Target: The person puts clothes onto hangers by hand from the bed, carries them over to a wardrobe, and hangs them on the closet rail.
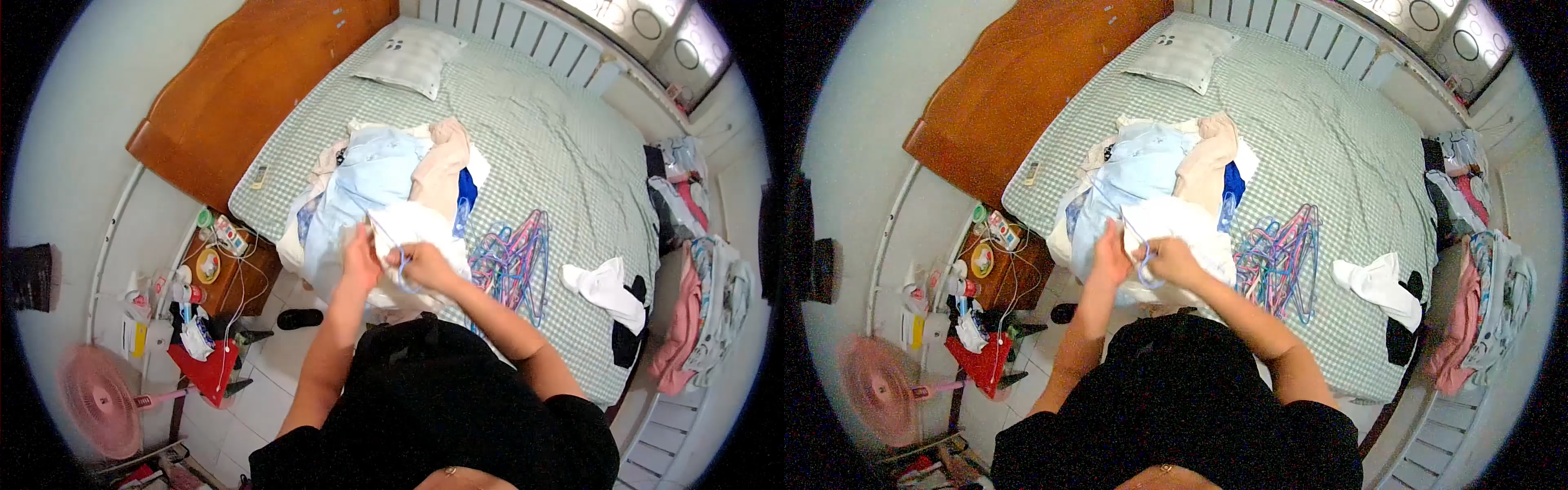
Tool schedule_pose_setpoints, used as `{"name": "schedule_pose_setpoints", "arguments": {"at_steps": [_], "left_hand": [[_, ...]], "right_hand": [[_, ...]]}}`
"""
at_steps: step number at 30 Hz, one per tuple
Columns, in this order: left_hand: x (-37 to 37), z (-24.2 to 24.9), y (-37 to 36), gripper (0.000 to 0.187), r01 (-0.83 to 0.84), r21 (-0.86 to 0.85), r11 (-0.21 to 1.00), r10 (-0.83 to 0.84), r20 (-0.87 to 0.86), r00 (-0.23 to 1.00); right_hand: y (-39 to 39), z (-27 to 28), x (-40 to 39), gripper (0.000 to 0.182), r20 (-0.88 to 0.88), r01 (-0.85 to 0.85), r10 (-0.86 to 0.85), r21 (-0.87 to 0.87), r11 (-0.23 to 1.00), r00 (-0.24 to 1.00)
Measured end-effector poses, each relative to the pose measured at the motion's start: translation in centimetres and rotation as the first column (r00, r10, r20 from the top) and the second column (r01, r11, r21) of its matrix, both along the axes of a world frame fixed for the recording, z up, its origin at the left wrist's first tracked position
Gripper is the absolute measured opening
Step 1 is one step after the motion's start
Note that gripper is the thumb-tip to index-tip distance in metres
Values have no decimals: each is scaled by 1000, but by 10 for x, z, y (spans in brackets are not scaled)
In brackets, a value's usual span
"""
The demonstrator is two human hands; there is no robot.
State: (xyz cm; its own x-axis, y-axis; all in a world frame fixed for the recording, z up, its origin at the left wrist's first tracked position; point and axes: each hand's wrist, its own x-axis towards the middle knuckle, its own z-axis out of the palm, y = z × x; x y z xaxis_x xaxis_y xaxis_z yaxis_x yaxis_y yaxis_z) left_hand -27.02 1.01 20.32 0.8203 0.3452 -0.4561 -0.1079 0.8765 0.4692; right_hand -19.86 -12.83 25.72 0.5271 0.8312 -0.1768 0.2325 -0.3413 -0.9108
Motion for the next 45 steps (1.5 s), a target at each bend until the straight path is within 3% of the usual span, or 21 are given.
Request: {"name": "schedule_pose_setpoints", "arguments": {"at_steps": [3,8,11,13,17,19,23,27,31,35,37,45], "left_hand": [[-17,-12,-29,51,-26,-66,997,14,-177,984],[-11,-13,-44,52,2,-113,994,-12,-84,996],[-5,1,-53,49,58,-118,991,-70,-97,993],[-1,14,-62,38,60,110,992,-47,-121,992],[-4,4,-66,34,149,140,979,-143,-52,988],[-4,2,-70,33,149,124,981,-140,-80,987],[-4,2,-75,32,52,98,994,-49,-36,998],[-4,1,-77,34,63,112,992,-63,-4,998],[-6,0,-75,37,87,136,987,-87,-8,996],[-8,-1,-75,37,94,139,986,-92,-15,996],[-9,1,-74,37,105,123,987,-100,-46,994],[-12,-7,-71,34,100,-15,995,-100,11,995]], "right_hand": [[-14,-36,-20,28,-183,19,-28,-48,999,983],[-26,-44,-11,33,-342,67,-86,-65,996,936],[-28,-56,-6,41,-362,139,-138,-23,990,922],[-30,-55,-6,41,-352,158,-153,-14,987,923],[-39,-51,-6,34,-354,200,-186,3,980,917],[-41,-33,-3,18,-289,148,-173,-107,983,942],[-45,-64,1,17,-233,213,-212,-24,977,949],[-46,-55,1,19,-372,254,-232,12,967,899],[-45,-41,-5,15,-236,217,-210,2,976,949],[-48,-56,-4,13,-242,208,-189,55,977,952],[-49,-59,1,11,-394,202,-172,37,979,903],[-50,-66,3,11,-432,269,-216,65,961,876]]}}
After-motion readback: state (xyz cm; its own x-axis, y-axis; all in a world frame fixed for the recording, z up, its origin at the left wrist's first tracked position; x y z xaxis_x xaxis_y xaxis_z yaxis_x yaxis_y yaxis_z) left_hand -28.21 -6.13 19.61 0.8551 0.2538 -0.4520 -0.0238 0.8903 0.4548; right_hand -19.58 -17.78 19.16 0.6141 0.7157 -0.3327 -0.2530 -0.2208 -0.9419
